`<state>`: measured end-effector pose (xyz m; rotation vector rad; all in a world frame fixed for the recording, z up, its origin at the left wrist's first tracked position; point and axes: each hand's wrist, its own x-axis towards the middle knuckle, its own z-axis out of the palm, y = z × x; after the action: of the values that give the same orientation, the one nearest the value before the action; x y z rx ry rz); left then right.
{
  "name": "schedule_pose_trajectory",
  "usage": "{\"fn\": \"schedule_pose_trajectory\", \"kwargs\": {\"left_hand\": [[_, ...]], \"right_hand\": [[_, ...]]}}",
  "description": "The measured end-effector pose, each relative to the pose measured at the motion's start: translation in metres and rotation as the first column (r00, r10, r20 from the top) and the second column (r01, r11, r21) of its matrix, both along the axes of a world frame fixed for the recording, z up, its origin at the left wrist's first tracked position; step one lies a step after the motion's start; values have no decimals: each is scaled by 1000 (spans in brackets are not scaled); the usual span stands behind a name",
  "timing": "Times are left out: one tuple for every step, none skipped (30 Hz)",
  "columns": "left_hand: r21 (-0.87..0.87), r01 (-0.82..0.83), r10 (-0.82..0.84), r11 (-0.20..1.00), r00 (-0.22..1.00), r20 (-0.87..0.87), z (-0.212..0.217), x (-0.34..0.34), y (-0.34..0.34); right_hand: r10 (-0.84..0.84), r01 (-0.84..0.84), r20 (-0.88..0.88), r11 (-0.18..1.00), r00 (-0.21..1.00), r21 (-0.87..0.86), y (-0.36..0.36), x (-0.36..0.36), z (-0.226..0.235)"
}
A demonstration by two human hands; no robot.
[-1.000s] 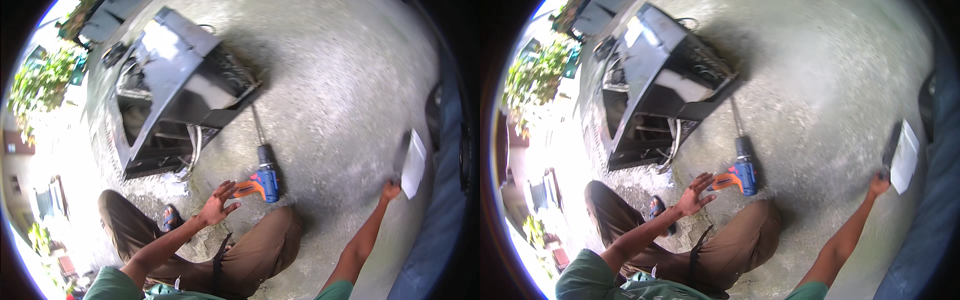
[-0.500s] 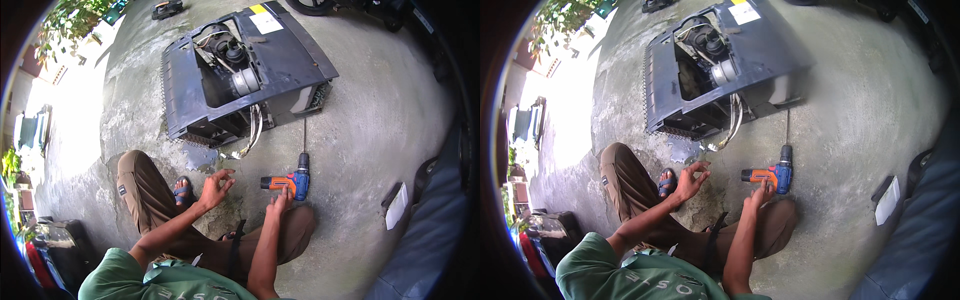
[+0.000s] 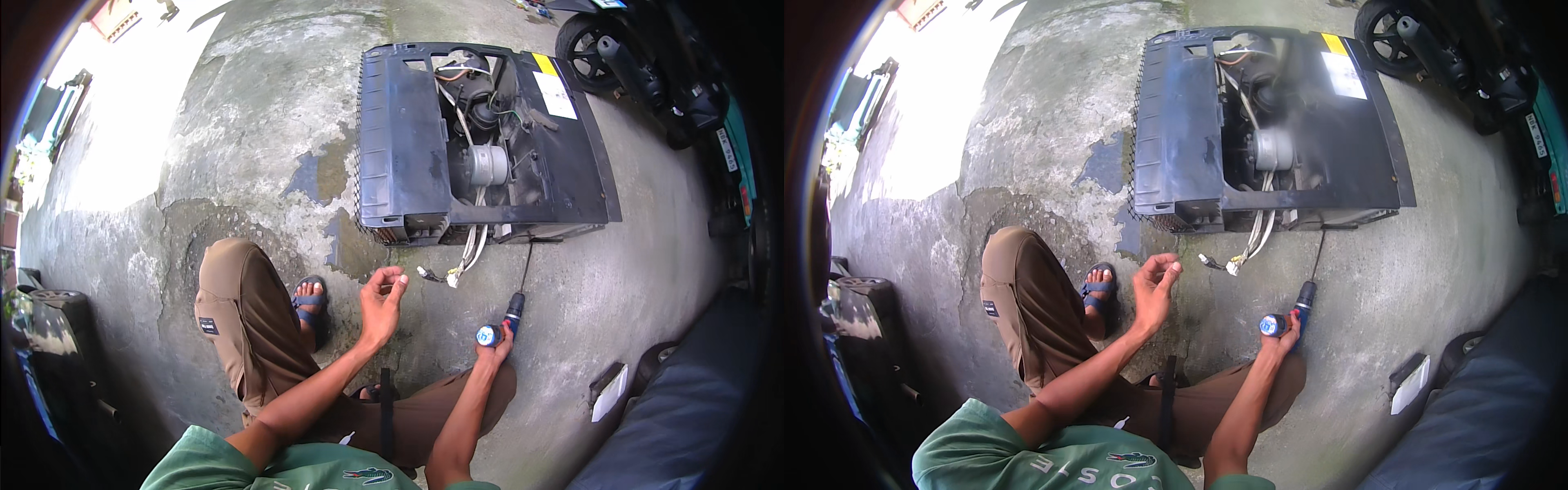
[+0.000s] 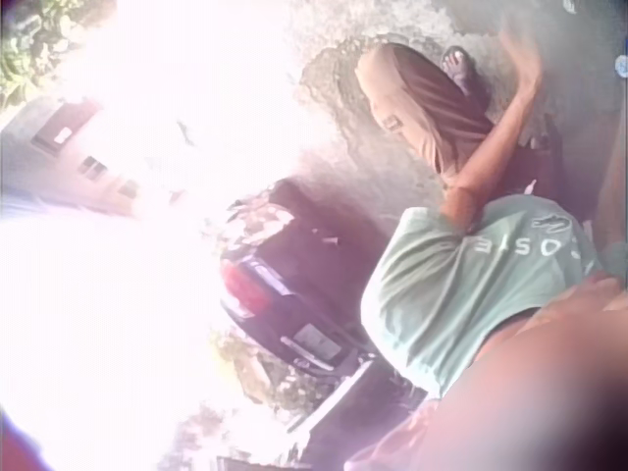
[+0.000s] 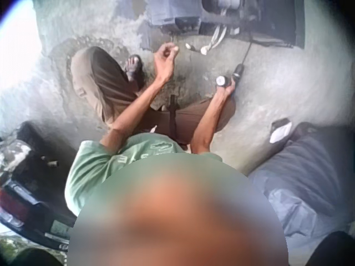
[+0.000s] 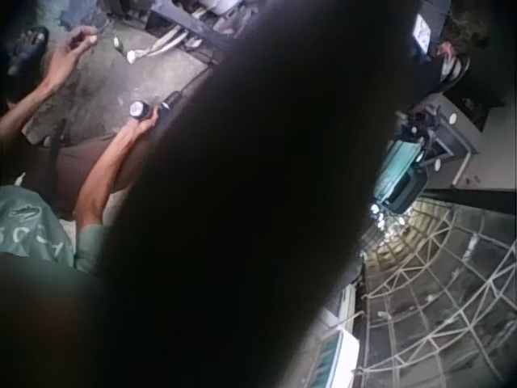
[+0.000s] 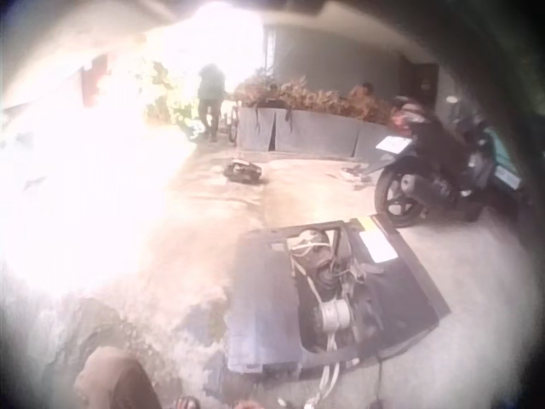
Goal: The person uses a cordless drill to remove screws from a large appliance, detaches a white plastic cover, and then removes the main housing to expose the internal fan and motor. The person continues to remove additional screws and components from the exposed interior.
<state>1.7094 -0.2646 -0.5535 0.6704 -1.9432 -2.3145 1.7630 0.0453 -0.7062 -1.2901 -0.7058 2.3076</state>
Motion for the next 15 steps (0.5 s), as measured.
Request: {"fn": "schedule_pose_trajectory", "kwargs": {"left_hand": [[7, 0, 0, 1000, 1000, -13, 0, -2, 2], [23, 2, -2, 1000, 1000, 16, -1, -4, 5], [31, 12, -12, 999, 1000, 22, -2, -5, 8], [35, 21, -20, 999, 1000, -12, -5, -6, 13], [80, 9, -11, 997, 1000, 19, -9, -8, 19], [83, 8, -10, 997, 1000, 26, -12, -11, 24], [77, 9, -12, 997, 999, 41, -16, -12, 29], [63, 16, -22, 998, 995, 93, -19, -13, 33], [46, 21, -27, 999, 992, 127, -21, -15, 38], [49, 1, -5, 999, 998, 69, -23, -16, 42], [43, -5, 2, 999, 998, 61, -24, -18, 47], [37, -12, 9, 999, 998, 57, -24, -21, 51], [40, -12, 11, 999, 999, 31, -24, -23, 56], [84, -10, 8, 996, 1000, 26, -24, -29, 61], [119, -11, 10, 993, 1000, 14, -24, -33, 66]], "right_hand": [[-45, 46, 61, 999, 997, -16, 1, 1, 4], [-50, 51, 30, 998, 998, -34, 0, 6, 10], [-63, 64, 21, 998, 998, -26, -1, 8, 19], [-128, 126, 75, 992, 989, 23, -5, 12, 30], [-146, 144, 31, 987, 989, 72, -9, 18, 44], [-160, 156, 15, 977, 987, 146, -12, 22, 60], [-187, 172, 70, 969, 980, 178, -15, 35, 80], [-172, 150, 54, 947, 984, 286, -18, 43, 97], [-183, 154, 48, 921, 982, 358, -22, 54, 113], [-134, 124, -11, 875, 991, 468, -25, 71, 133], [-143, 94, 21, 742, 989, 664, -28, 86, 152], [-211, 60, 83, 594, 974, 802, -29, 98, 171], [-93, 97, -56, 538, 994, 837, -24, 107, 194], [-24, 147, -156, 510, 987, 848, -19, 114, 219], [114, 77, -161, 529, 980, 845, -17, 120, 241]]}}
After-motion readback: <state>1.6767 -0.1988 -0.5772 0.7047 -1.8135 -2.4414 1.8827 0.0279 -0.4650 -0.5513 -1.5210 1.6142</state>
